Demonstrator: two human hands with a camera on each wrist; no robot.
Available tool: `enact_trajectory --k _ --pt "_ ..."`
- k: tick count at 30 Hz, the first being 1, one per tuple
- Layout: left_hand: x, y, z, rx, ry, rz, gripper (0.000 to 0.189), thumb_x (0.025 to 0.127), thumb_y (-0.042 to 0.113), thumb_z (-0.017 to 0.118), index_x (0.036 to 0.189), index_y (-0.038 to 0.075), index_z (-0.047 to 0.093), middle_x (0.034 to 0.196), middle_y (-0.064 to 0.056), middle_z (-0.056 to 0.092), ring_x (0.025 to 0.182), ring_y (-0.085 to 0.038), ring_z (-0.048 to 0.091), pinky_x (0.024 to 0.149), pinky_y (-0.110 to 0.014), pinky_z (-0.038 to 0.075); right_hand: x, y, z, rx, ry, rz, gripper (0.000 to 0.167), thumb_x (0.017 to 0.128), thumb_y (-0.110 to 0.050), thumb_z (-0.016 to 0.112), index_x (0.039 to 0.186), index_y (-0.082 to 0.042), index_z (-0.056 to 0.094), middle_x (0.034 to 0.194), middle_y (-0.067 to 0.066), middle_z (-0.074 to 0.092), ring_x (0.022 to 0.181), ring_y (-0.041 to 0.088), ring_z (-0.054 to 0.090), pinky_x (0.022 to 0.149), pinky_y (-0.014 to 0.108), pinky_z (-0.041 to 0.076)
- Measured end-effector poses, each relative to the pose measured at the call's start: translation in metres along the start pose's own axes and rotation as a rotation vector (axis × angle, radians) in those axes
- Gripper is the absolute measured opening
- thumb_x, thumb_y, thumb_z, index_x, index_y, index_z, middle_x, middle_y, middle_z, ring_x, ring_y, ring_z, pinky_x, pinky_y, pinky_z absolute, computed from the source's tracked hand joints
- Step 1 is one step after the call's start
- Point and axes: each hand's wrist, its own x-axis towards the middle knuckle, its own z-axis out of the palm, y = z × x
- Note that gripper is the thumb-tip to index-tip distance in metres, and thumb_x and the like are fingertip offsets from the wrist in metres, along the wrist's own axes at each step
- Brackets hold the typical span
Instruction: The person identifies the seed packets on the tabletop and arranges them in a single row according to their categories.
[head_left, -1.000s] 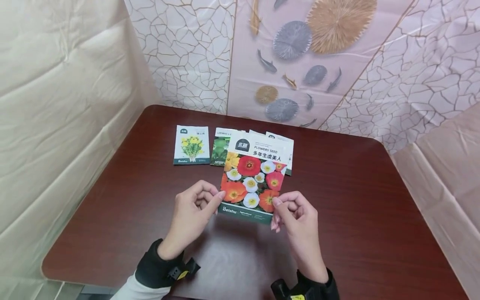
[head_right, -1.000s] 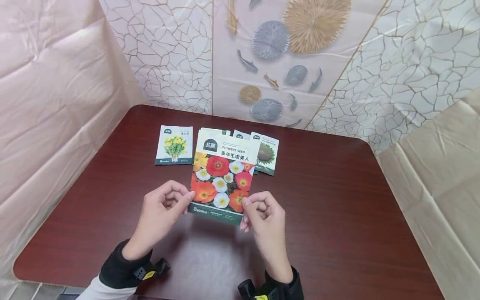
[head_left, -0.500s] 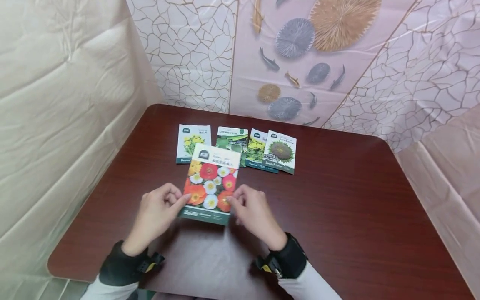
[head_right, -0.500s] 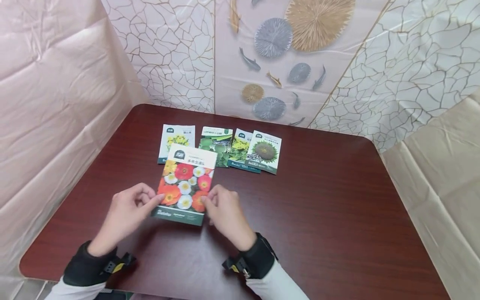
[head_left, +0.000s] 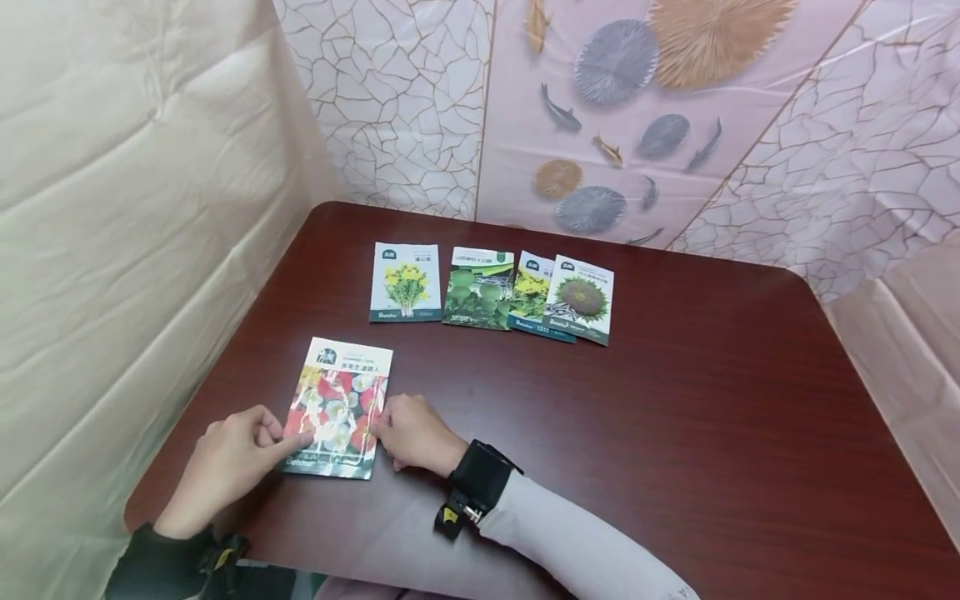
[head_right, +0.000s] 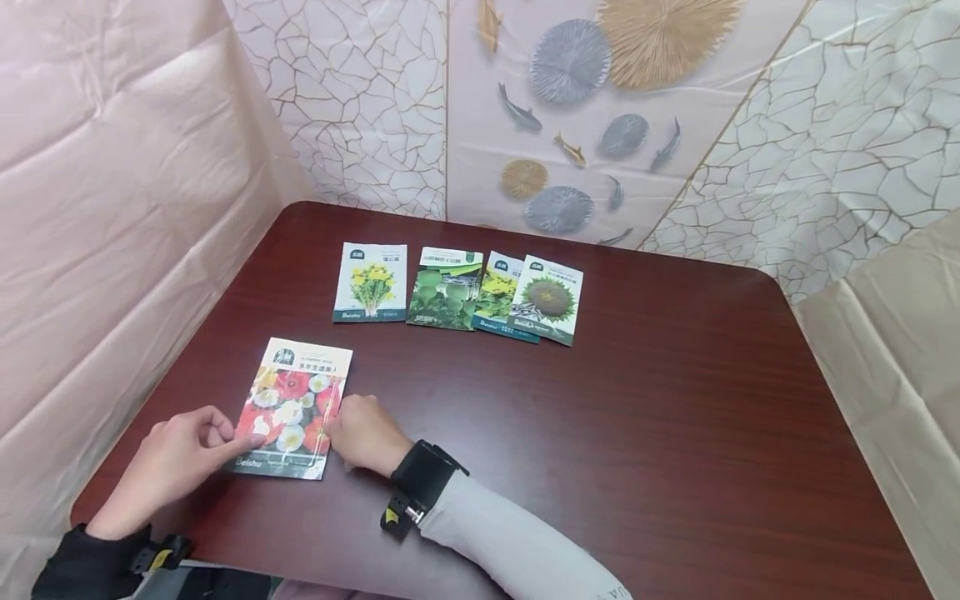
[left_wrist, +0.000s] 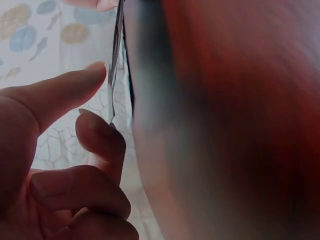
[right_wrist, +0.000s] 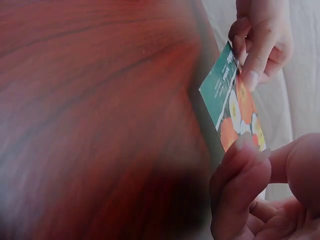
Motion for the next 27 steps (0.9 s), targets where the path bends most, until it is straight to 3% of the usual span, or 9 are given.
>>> enact_trajectory --k 12,18,22,27 --pt "0.001 -0.005 0.004 0.076 -0.073 -0.083 0.049 0.075 0.052 0.077 0.077 0.007 0.057 0.058 -0.002 0.050 0.055 -0.017 0.046 0.051 -0.029 0.033 0.006 -0.003 0.011 -0.161 0.049 -0.028 0.044 0.091 -0.013 0.060 0.047 -0.014 0.051 0.035 -0.006 0.047 0.026 0.002 0.047 0.031 0.017 0.035" --pt "-0.004 0.002 0.003 0.121 -0.040 -0.084 0.054 0.074 0.056 0.076 0.080 0.006 0.057 0.058 -0.002 0.050 0.056 -0.017 0.047 0.050 -0.029 0.033 -0.004 0.000 0.001 -0.030 0.057 -0.046 0.030 0.094 -0.022 0.063 0.066 -0.012 0.059 0.043 -0.005 0.050 0.031 0.006 0.050 0.039 0.019 0.036" --pt "-0.007 0.019 -0.003 0.120 0.054 -0.011 0.050 0.075 0.052 0.077 0.084 0.007 0.058 0.058 0.000 0.050 0.053 -0.015 0.045 0.047 -0.029 0.032 -0.018 0.001 -0.017 0.051 0.127 -0.082 0.019 0.094 -0.029 0.063 0.082 -0.014 0.061 0.052 -0.005 0.054 0.035 0.006 0.051 0.045 0.020 0.042" --pt "-0.003 0.060 -0.010 0.097 0.222 0.174 0.041 0.076 0.041 0.080 0.087 0.008 0.058 0.056 0.001 0.048 0.048 -0.013 0.041 0.044 -0.027 0.029 -0.041 0.007 -0.049 0.110 0.290 -0.108 0.018 0.093 -0.031 0.064 0.088 -0.013 0.066 0.062 -0.001 0.061 0.045 0.006 0.052 0.048 0.021 0.043"
